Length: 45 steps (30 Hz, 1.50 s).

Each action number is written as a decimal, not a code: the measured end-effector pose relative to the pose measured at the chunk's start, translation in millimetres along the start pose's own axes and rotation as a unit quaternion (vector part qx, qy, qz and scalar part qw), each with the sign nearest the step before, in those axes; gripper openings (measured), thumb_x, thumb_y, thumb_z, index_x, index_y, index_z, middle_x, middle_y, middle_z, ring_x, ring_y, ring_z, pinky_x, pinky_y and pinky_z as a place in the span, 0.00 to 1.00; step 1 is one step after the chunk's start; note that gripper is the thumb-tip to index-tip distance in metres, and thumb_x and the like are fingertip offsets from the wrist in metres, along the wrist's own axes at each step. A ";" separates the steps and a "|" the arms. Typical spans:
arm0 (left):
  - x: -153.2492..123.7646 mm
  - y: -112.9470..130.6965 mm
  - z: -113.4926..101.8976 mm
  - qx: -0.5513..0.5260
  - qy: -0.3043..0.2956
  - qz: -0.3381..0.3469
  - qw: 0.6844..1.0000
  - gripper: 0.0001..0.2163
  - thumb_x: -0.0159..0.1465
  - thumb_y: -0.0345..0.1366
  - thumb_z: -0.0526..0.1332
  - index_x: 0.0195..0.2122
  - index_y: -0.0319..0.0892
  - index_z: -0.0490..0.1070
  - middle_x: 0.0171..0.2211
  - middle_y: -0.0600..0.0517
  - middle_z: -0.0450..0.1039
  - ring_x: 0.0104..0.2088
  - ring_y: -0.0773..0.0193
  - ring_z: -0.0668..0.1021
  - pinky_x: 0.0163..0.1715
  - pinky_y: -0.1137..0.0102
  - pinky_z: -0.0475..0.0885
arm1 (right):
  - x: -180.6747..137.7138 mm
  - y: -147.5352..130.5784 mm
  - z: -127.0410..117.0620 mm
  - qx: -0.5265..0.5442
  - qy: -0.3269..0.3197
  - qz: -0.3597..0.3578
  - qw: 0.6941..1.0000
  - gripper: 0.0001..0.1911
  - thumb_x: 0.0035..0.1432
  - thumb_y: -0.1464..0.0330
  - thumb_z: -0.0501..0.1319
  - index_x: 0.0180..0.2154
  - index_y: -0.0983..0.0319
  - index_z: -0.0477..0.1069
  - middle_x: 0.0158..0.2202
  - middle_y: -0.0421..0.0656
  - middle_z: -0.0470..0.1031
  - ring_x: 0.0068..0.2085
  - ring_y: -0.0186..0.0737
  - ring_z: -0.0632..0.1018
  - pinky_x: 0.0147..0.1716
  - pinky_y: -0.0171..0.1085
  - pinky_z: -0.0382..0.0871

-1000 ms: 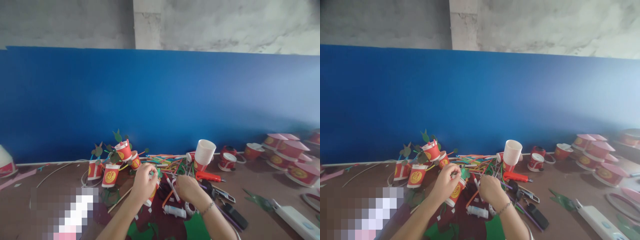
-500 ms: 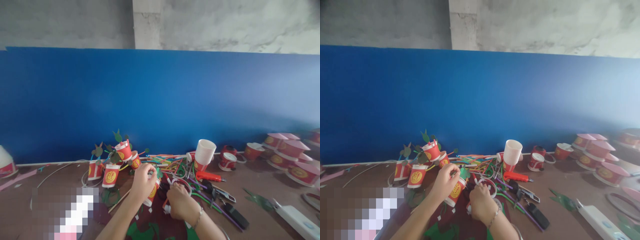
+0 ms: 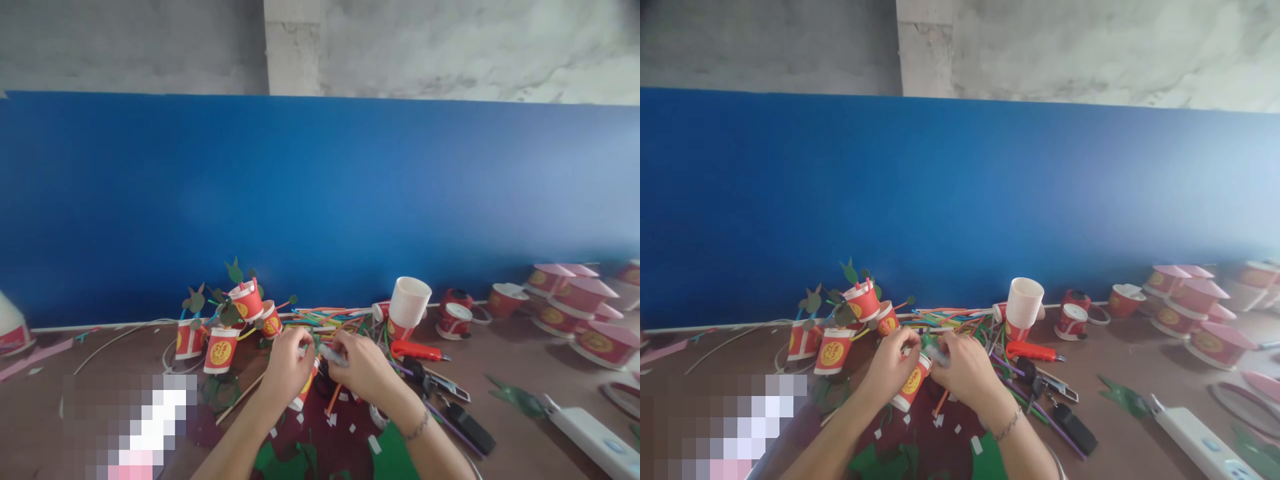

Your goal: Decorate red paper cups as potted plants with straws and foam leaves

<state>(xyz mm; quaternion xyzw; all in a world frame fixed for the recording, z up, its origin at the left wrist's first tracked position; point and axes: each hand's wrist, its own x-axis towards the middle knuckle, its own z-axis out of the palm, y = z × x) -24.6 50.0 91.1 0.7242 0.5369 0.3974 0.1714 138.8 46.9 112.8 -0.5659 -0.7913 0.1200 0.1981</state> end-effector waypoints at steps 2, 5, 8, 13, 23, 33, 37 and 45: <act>-1.0 2.4 -0.2 0.002 -0.007 0.004 1.000 0.05 0.57 0.28 0.53 0.26 0.43 0.64 0.29 0.50 0.72 0.35 0.58 0.74 0.36 0.67 0.66 | 0.1 -0.8 0.2 0.003 0.002 -0.002 1.000 0.05 0.45 0.69 0.58 0.29 0.62 0.65 0.25 0.41 0.72 0.28 0.37 0.70 0.26 0.33 0.49; -1.9 4.2 -0.4 0.014 -0.013 0.016 1.000 0.05 0.57 0.29 0.53 0.25 0.43 0.64 0.28 0.50 0.72 0.35 0.58 0.74 0.37 0.67 0.66 | 0.8 -0.4 -0.1 -0.003 -0.005 0.000 1.000 0.05 0.46 0.69 0.57 0.29 0.62 0.66 0.26 0.42 0.73 0.29 0.38 0.71 0.26 0.33 0.50; -1.6 3.4 -0.6 0.021 -0.010 0.021 0.999 0.06 0.57 0.29 0.53 0.25 0.43 0.64 0.27 0.50 0.72 0.34 0.58 0.74 0.36 0.67 0.65 | 1.4 2.0 -0.7 -0.020 -0.004 0.011 1.000 0.06 0.46 0.69 0.58 0.30 0.62 0.67 0.28 0.43 0.74 0.31 0.39 0.72 0.27 0.34 0.50; -1.2 1.2 -0.2 0.035 -0.001 0.009 0.999 0.06 0.56 0.28 0.53 0.25 0.43 0.65 0.27 0.50 0.72 0.33 0.58 0.74 0.34 0.67 0.65 | 0.4 4.4 -0.5 0.003 -0.009 0.012 1.000 0.06 0.46 0.69 0.58 0.30 0.61 0.67 0.27 0.41 0.73 0.30 0.38 0.72 0.27 0.33 0.51; -0.6 1.6 2.2 0.043 -0.012 0.002 0.999 0.05 0.56 0.29 0.53 0.24 0.43 0.64 0.26 0.51 0.71 0.33 0.58 0.73 0.34 0.67 0.64 | 1.2 10.1 -0.8 0.050 0.054 0.010 0.997 0.04 0.49 0.68 0.58 0.30 0.60 0.66 0.27 0.39 0.73 0.29 0.36 0.70 0.27 0.32 0.55; 2.8 -1.5 -3.2 -0.093 0.011 -0.062 0.994 0.04 0.55 0.34 0.55 0.24 0.43 0.66 0.25 0.53 0.70 0.29 0.62 0.72 0.31 0.70 0.64 | 1.3 19.5 1.5 -0.040 -0.013 0.015 0.999 0.07 0.52 0.67 0.58 0.33 0.62 0.70 0.29 0.43 0.75 0.32 0.41 0.74 0.29 0.34 0.56; 3.9 -0.1 -5.2 -0.259 -0.011 -0.163 0.952 0.07 0.52 0.39 0.57 0.23 0.42 0.65 0.20 0.57 0.64 0.24 0.66 0.68 0.27 0.72 0.62 | -8.1 12.5 14.4 -0.050 -0.148 -0.033 0.987 0.07 0.52 0.66 0.60 0.33 0.60 0.74 0.33 0.44 0.77 0.38 0.44 0.76 0.36 0.35 0.60; 3.7 5.9 -6.2 -0.391 -0.020 -0.244 0.887 0.07 0.49 0.38 0.58 0.23 0.41 0.63 0.19 0.59 0.60 0.22 0.69 0.66 0.26 0.73 0.63 | -4.3 2.2 28.0 -0.031 -0.129 -0.040 0.990 0.06 0.47 0.71 0.61 0.31 0.62 0.74 0.35 0.46 0.76 0.40 0.45 0.74 0.39 0.37 0.62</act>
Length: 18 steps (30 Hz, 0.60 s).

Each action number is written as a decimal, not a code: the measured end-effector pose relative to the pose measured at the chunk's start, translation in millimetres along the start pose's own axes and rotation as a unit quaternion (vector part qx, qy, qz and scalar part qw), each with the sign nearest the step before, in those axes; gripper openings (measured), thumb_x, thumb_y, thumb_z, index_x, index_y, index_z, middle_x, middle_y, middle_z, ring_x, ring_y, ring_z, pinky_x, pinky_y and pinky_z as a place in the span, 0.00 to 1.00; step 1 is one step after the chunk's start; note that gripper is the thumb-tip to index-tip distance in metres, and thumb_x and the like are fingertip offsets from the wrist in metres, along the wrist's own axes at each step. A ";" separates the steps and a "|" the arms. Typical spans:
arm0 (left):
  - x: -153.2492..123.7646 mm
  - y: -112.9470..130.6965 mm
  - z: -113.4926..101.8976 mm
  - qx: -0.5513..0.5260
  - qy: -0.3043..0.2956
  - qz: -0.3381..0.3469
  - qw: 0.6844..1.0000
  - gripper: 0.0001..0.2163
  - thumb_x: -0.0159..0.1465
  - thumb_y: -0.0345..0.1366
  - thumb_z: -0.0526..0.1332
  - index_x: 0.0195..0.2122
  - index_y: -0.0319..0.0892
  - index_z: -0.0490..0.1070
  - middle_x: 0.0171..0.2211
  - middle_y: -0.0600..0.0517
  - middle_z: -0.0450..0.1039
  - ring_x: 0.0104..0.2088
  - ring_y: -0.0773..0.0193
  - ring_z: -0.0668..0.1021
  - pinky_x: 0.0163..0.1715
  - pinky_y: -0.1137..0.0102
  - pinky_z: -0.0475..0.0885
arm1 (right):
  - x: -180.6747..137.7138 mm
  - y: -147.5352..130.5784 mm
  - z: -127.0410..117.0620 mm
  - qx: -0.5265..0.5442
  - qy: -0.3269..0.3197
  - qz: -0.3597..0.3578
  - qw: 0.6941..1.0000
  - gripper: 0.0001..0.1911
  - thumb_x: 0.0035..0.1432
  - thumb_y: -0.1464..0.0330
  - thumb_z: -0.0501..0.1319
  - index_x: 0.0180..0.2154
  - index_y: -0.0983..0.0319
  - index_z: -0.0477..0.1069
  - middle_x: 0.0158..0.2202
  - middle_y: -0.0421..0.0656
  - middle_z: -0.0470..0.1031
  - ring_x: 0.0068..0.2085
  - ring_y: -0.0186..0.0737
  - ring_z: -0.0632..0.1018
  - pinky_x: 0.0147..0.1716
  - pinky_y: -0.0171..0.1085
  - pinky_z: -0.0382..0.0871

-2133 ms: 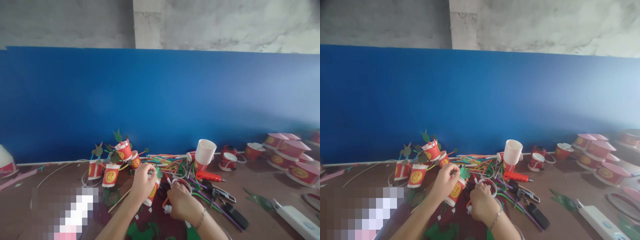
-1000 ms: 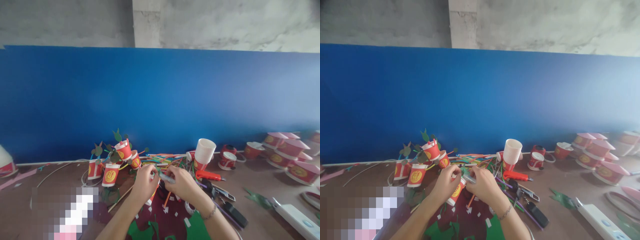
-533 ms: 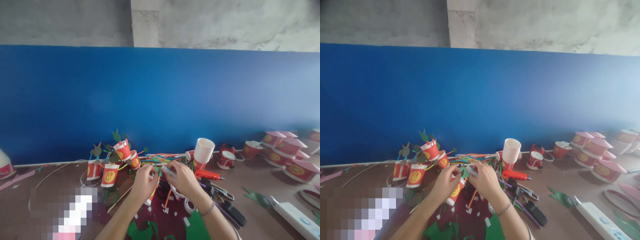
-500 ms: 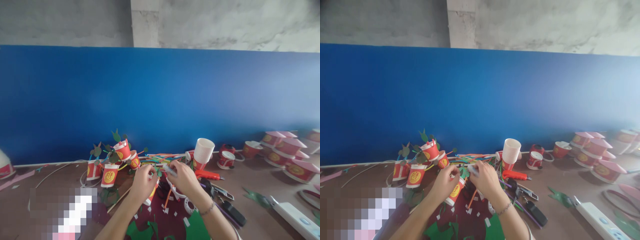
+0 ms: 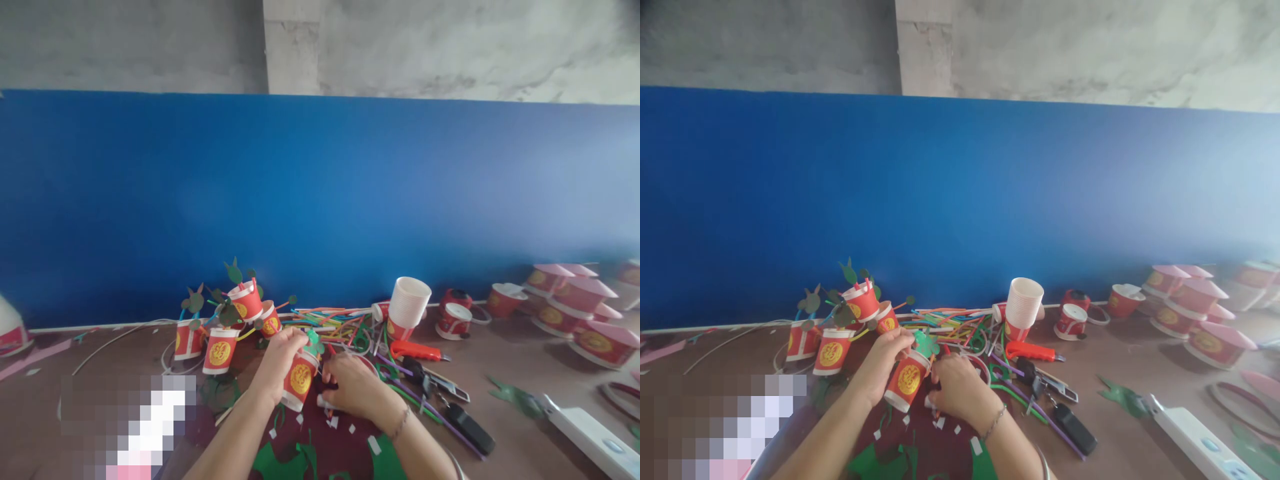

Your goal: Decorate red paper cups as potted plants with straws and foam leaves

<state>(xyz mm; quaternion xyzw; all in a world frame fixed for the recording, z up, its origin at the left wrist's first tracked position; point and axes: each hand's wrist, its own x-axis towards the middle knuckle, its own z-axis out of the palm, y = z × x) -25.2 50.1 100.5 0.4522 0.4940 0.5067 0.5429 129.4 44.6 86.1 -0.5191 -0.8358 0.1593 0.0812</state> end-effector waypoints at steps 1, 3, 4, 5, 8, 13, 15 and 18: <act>0.3 -0.1 0.1 -0.007 0.000 -0.002 1.000 0.06 0.48 0.38 0.58 0.23 0.42 0.63 0.19 0.59 0.60 0.22 0.69 0.66 0.26 0.73 0.63 | 1.6 -0.6 -3.4 0.021 0.048 -0.008 0.999 0.05 0.48 0.73 0.60 0.31 0.62 0.72 0.32 0.44 0.75 0.38 0.43 0.74 0.38 0.36 0.62; 1.7 -1.7 0.0 -0.021 -0.002 -0.004 1.000 0.07 0.48 0.39 0.58 0.22 0.41 0.63 0.19 0.58 0.60 0.22 0.69 0.66 0.26 0.73 0.62 | 3.7 -2.7 -10.1 0.057 0.172 -0.032 0.983 0.06 0.50 0.75 0.56 0.32 0.61 0.69 0.31 0.42 0.73 0.36 0.41 0.73 0.38 0.36 0.62; 2.7 -3.2 -0.3 -0.026 -0.004 -0.003 1.000 0.07 0.48 0.39 0.59 0.22 0.41 0.63 0.19 0.58 0.60 0.22 0.69 0.66 0.26 0.73 0.61 | 4.0 -4.0 -12.7 0.069 0.225 -0.050 0.971 0.07 0.51 0.76 0.56 0.33 0.61 0.68 0.32 0.42 0.73 0.37 0.41 0.72 0.39 0.37 0.62; 3.7 -4.9 -0.6 -0.029 -0.004 -0.001 1.000 0.07 0.48 0.39 0.59 0.21 0.41 0.64 0.19 0.58 0.60 0.22 0.69 0.65 0.25 0.73 0.61 | 3.8 -5.3 -14.6 0.078 0.263 -0.072 0.959 0.08 0.52 0.76 0.55 0.34 0.61 0.67 0.33 0.43 0.72 0.38 0.41 0.71 0.40 0.38 0.62; 5.7 -9.7 -1.2 -0.041 -0.009 -0.007 0.999 0.07 0.48 0.38 0.60 0.20 0.41 0.65 0.19 0.57 0.61 0.23 0.69 0.65 0.25 0.73 0.60 | 1.6 -8.0 -16.1 0.077 0.300 -0.131 0.942 0.06 0.55 0.75 0.55 0.35 0.60 0.68 0.35 0.44 0.72 0.40 0.43 0.70 0.41 0.39 0.61; 4.7 -11.2 0.9 -0.094 -0.027 -0.032 0.995 0.06 0.50 0.37 0.61 0.22 0.40 0.66 0.23 0.55 0.67 0.25 0.70 0.67 0.26 0.74 0.61 | 3.3 -6.6 -13.6 0.098 0.330 -0.130 0.930 0.06 0.58 0.74 0.55 0.29 0.61 0.68 0.32 0.43 0.72 0.38 0.41 0.71 0.41 0.39 0.61; 4.0 -11.2 2.3 -0.113 -0.033 -0.039 0.992 0.07 0.51 0.37 0.61 0.23 0.40 0.67 0.24 0.55 0.67 0.25 0.70 0.67 0.26 0.74 0.61 | 6.6 -4.4 -12.7 0.147 0.340 -0.105 0.923 0.06 0.56 0.74 0.55 0.28 0.61 0.67 0.30 0.43 0.72 0.37 0.41 0.71 0.40 0.38 0.63; 3.8 -12.7 4.4 -0.125 -0.040 -0.039 0.991 0.07 0.50 0.37 0.61 0.22 0.39 0.66 0.21 0.57 0.64 0.22 0.72 0.65 0.23 0.75 0.58 | 10.7 -0.8 -12.0 0.216 0.323 -0.066 0.919 0.07 0.55 0.74 0.55 0.26 0.60 0.66 0.28 0.42 0.71 0.33 0.39 0.71 0.36 0.36 0.64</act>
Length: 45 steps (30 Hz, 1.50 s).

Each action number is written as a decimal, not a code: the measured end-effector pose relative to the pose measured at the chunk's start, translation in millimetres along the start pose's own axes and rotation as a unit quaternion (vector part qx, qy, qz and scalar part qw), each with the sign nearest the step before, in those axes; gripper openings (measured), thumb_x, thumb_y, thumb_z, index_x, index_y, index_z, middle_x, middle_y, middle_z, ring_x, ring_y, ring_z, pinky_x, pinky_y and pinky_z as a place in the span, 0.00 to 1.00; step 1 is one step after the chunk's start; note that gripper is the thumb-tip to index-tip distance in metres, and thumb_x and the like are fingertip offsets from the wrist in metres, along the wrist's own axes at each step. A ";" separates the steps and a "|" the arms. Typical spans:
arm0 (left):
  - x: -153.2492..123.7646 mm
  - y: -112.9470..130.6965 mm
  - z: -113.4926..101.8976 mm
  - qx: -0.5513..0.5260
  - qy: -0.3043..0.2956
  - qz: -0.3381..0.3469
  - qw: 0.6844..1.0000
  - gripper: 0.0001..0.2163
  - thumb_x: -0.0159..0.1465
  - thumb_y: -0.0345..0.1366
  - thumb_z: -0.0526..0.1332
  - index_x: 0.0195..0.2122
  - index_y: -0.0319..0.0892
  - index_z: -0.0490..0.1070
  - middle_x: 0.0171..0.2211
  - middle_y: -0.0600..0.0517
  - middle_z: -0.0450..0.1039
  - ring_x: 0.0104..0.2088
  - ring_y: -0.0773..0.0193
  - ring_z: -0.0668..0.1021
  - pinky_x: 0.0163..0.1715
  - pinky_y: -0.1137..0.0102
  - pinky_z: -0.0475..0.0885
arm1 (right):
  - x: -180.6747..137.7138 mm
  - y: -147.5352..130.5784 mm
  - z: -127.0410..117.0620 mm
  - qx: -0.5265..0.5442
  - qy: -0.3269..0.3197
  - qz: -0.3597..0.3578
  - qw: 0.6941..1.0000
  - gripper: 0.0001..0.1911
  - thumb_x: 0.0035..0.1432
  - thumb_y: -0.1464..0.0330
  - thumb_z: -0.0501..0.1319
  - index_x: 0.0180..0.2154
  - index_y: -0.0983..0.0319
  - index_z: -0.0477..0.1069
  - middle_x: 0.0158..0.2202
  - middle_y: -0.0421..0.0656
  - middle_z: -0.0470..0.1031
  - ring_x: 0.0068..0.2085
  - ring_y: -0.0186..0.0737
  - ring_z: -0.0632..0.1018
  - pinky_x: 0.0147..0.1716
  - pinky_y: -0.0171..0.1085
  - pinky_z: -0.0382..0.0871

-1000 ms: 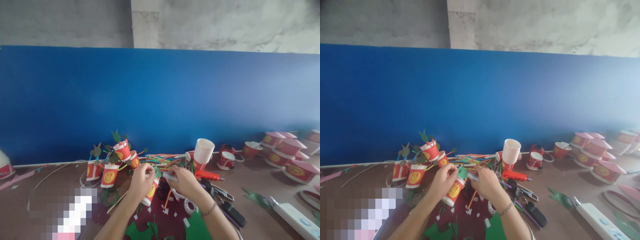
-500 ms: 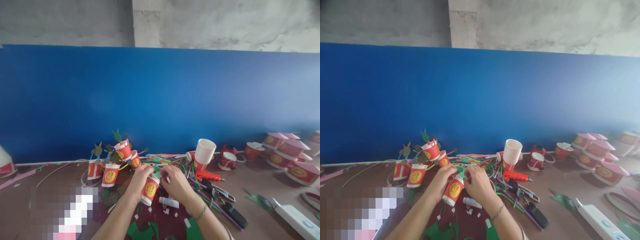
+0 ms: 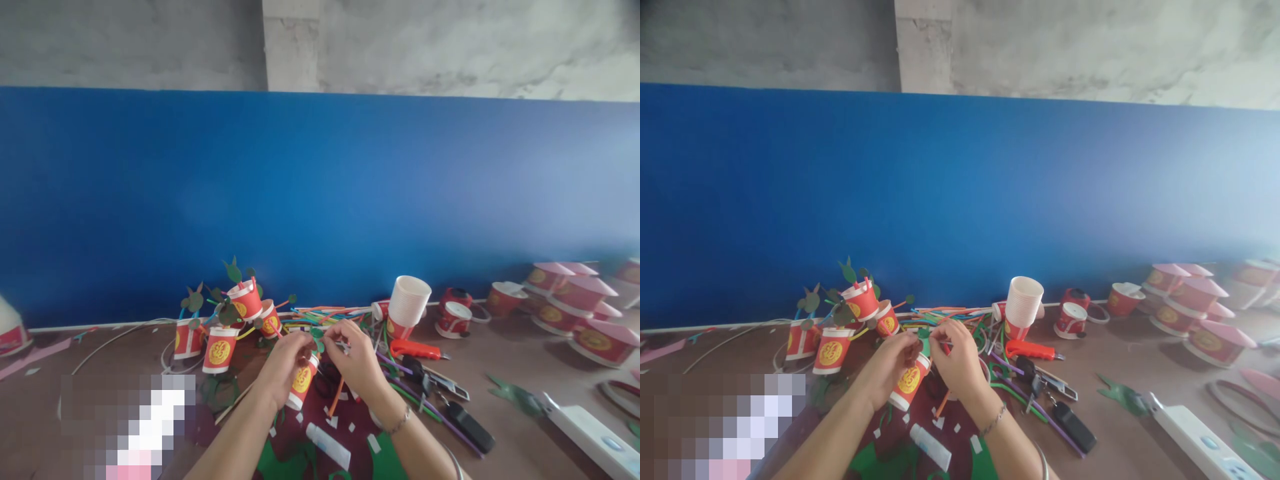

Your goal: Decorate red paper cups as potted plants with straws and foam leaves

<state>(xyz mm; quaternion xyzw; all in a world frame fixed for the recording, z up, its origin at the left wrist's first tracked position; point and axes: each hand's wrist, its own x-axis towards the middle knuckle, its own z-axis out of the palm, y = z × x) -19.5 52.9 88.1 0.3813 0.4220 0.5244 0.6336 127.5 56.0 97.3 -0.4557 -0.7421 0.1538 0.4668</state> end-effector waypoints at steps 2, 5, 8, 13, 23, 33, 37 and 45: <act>0.1 -1.3 0.8 -0.007 -0.001 0.001 1.000 0.07 0.49 0.36 0.61 0.20 0.39 0.65 0.19 0.58 0.60 0.21 0.72 0.63 0.22 0.75 0.56 | 0.4 1.4 -0.2 0.006 -0.015 0.009 1.000 0.06 0.54 0.74 0.55 0.26 0.60 0.65 0.28 0.41 0.71 0.33 0.39 0.71 0.35 0.36 0.64; -0.6 -1.4 2.1 -0.023 0.011 -0.021 0.999 0.05 0.48 0.34 0.61 0.20 0.39 0.65 0.20 0.57 0.63 0.22 0.73 0.64 0.22 0.76 0.57 | -1.7 0.3 -0.9 -0.024 -0.025 -0.034 0.999 0.05 0.51 0.75 0.56 0.29 0.60 0.66 0.30 0.42 0.71 0.36 0.40 0.71 0.38 0.37 0.63; -2.0 0.3 3.6 -0.042 0.022 -0.046 0.998 0.05 0.47 0.33 0.61 0.21 0.39 0.65 0.21 0.57 0.65 0.22 0.74 0.65 0.22 0.77 0.57 | -4.9 -1.9 -0.1 -0.071 -0.024 -0.074 0.994 0.05 0.51 0.76 0.56 0.31 0.61 0.66 0.30 0.42 0.71 0.37 0.41 0.71 0.39 0.38 0.62; -2.1 1.6 4.2 -0.062 0.023 -0.060 0.996 0.07 0.47 0.34 0.63 0.22 0.39 0.65 0.22 0.56 0.66 0.22 0.73 0.66 0.23 0.76 0.57 | -4.9 1.2 3.5 -0.082 0.002 -0.092 0.992 0.06 0.55 0.73 0.55 0.26 0.61 0.67 0.27 0.42 0.71 0.35 0.41 0.70 0.37 0.39 0.61; -3.5 0.7 2.2 0.049 -0.011 -0.023 0.998 0.08 0.52 0.37 0.62 0.28 0.37 0.75 0.21 0.56 0.64 0.23 0.71 0.62 0.25 0.75 0.55 | 5.7 7.0 -2.0 0.258 0.012 0.226 0.939 0.16 0.46 0.57 0.64 0.21 0.63 0.67 0.17 0.35 0.61 0.21 0.30 0.59 0.20 0.32 0.51; -4.7 1.6 2.7 0.043 -0.006 -0.041 0.998 0.12 0.48 0.36 0.64 0.34 0.37 0.78 0.24 0.54 0.68 0.24 0.72 0.63 0.26 0.74 0.55 | 5.7 0.9 -2.0 0.285 -0.003 0.253 0.925 0.16 0.43 0.57 0.64 0.20 0.64 0.67 0.17 0.35 0.61 0.21 0.30 0.59 0.21 0.32 0.50; -3.8 0.8 2.0 0.057 0.006 -0.045 0.997 0.11 0.48 0.36 0.65 0.32 0.37 0.77 0.23 0.54 0.68 0.24 0.71 0.64 0.26 0.74 0.56 | 5.3 3.4 -0.4 0.273 0.010 0.245 0.930 0.16 0.44 0.57 0.64 0.21 0.63 0.67 0.17 0.35 0.60 0.21 0.30 0.59 0.21 0.32 0.50; -3.8 0.2 2.2 0.049 0.000 -0.040 0.998 0.10 0.48 0.36 0.64 0.30 0.37 0.76 0.22 0.55 0.68 0.23 0.71 0.64 0.25 0.74 0.55 | 3.0 9.4 4.4 0.251 -0.004 0.226 0.941 0.13 0.46 0.60 0.63 0.23 0.64 0.69 0.19 0.36 0.64 0.22 0.31 0.62 0.22 0.32 0.53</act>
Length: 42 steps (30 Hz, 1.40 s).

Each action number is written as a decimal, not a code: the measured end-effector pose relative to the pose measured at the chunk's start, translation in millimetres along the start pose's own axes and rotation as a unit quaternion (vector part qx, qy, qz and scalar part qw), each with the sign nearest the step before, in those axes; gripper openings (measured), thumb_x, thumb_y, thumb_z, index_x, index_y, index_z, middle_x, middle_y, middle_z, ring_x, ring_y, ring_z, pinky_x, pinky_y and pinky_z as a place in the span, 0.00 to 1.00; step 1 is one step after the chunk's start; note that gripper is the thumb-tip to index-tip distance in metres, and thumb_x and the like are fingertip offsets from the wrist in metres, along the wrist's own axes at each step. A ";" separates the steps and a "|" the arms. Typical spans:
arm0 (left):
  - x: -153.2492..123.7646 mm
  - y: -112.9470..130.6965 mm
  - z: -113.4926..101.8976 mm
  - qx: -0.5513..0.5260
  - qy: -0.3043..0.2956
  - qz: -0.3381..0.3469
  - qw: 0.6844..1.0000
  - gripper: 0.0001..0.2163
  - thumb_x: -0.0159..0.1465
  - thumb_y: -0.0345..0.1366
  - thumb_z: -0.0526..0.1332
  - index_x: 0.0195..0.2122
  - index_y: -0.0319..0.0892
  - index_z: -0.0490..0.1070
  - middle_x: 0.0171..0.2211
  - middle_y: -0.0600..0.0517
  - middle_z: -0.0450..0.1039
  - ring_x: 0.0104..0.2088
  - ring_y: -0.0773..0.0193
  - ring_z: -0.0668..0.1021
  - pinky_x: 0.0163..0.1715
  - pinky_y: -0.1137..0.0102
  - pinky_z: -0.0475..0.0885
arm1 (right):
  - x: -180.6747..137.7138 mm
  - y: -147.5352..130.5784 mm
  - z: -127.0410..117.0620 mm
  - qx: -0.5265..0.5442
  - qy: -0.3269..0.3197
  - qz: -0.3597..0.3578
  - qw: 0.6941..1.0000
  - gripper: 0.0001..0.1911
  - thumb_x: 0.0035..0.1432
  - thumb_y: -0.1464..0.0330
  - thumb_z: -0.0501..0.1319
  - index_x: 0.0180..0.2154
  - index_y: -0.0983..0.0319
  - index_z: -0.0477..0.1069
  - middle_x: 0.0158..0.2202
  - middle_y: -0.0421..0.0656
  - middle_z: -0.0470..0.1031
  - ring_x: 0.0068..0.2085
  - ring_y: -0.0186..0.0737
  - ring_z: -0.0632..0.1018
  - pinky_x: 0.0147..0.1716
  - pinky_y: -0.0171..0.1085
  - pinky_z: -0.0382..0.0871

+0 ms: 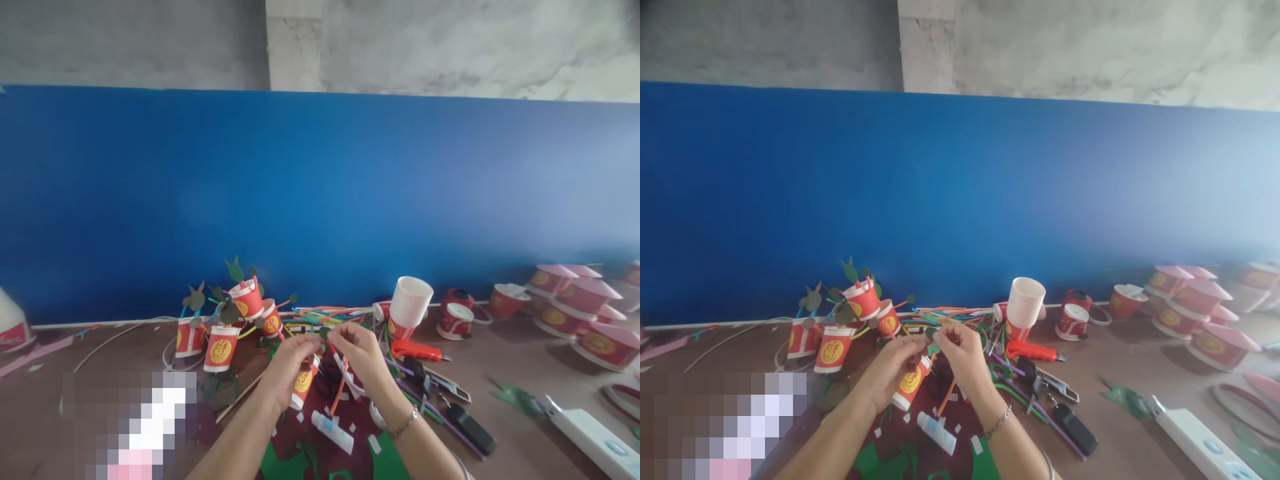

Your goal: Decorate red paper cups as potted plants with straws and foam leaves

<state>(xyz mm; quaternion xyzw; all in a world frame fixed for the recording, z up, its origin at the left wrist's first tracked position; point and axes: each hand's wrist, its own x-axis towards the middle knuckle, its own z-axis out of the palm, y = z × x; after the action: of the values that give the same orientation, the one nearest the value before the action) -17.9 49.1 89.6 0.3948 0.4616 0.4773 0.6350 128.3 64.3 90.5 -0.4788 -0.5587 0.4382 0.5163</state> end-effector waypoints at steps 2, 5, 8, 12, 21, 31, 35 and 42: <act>0.2 -0.8 -0.1 -0.003 0.008 0.000 1.000 0.09 0.48 0.36 0.64 0.29 0.37 0.75 0.23 0.55 0.69 0.24 0.71 0.65 0.26 0.74 0.55 | -0.9 -1.7 0.9 0.000 -0.003 0.006 1.000 0.13 0.45 0.60 0.63 0.22 0.64 0.69 0.19 0.36 0.64 0.22 0.31 0.62 0.22 0.32 0.54; 0.7 -1.8 0.0 -0.004 0.017 0.002 1.000 0.08 0.48 0.35 0.64 0.29 0.38 0.75 0.24 0.54 0.71 0.25 0.70 0.67 0.27 0.74 0.57 | -2.3 -6.2 1.7 0.009 -0.006 0.018 1.000 0.13 0.45 0.60 0.63 0.21 0.64 0.68 0.18 0.36 0.64 0.22 0.31 0.62 0.23 0.32 0.53; 1.4 -1.9 1.2 0.000 0.017 0.018 1.000 0.08 0.48 0.34 0.64 0.30 0.38 0.75 0.24 0.54 0.70 0.25 0.71 0.67 0.27 0.75 0.58 | -3.5 -10.8 1.5 0.036 -0.019 0.045 0.998 0.14 0.44 0.61 0.63 0.18 0.63 0.67 0.17 0.36 0.63 0.21 0.30 0.61 0.23 0.33 0.53; 0.8 0.2 4.3 -0.063 -0.013 0.052 0.997 0.14 0.46 0.35 0.68 0.35 0.39 0.73 0.28 0.53 0.72 0.29 0.66 0.72 0.31 0.73 0.63 | -3.9 -11.4 1.0 0.083 -0.056 0.095 0.990 0.13 0.42 0.62 0.63 0.17 0.64 0.67 0.17 0.37 0.65 0.21 0.30 0.62 0.23 0.32 0.53; 2.9 -3.2 2.1 0.042 0.016 0.082 0.996 0.10 0.50 0.39 0.66 0.24 0.39 0.67 0.21 0.55 0.66 0.24 0.69 0.68 0.27 0.73 0.62 | -2.2 -4.3 -0.2 0.090 -0.068 0.088 0.990 0.12 0.44 0.62 0.65 0.20 0.64 0.69 0.19 0.38 0.68 0.22 0.30 0.65 0.24 0.32 0.58; -1.8 4.9 1.0 0.190 0.027 0.105 0.976 0.05 0.50 0.35 0.62 0.23 0.40 0.68 0.18 0.59 0.59 0.20 0.71 0.62 0.22 0.74 0.55 | 1.0 -4.6 -10.2 -0.104 -0.067 -0.060 0.990 0.06 0.50 0.67 0.59 0.25 0.63 0.71 0.22 0.38 0.69 0.25 0.33 0.67 0.27 0.33 0.62; -3.1 4.6 2.6 0.196 0.018 0.117 0.973 0.04 0.51 0.34 0.62 0.26 0.40 0.69 0.20 0.58 0.61 0.21 0.70 0.62 0.23 0.74 0.57 | 0.8 -8.7 -12.6 -0.120 -0.059 -0.052 0.990 0.07 0.47 0.67 0.58 0.22 0.63 0.69 0.19 0.37 0.66 0.23 0.32 0.65 0.24 0.32 0.58; 6.3 5.1 -11.0 0.178 0.025 0.159 0.971 0.12 0.52 0.33 0.61 0.39 0.41 0.72 0.30 0.53 0.70 0.31 0.65 0.71 0.34 0.72 0.64 | 6.2 -3.1 -14.5 -0.068 -0.041 0.002 0.997 0.10 0.45 0.64 0.60 0.19 0.63 0.66 0.16 0.35 0.62 0.20 0.30 0.62 0.21 0.31 0.53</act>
<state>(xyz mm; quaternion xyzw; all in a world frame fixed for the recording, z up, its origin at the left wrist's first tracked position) -28.9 57.1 90.2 0.5581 0.4864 0.4917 0.4585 142.5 69.9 95.7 -0.4951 -0.6073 0.4194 0.4584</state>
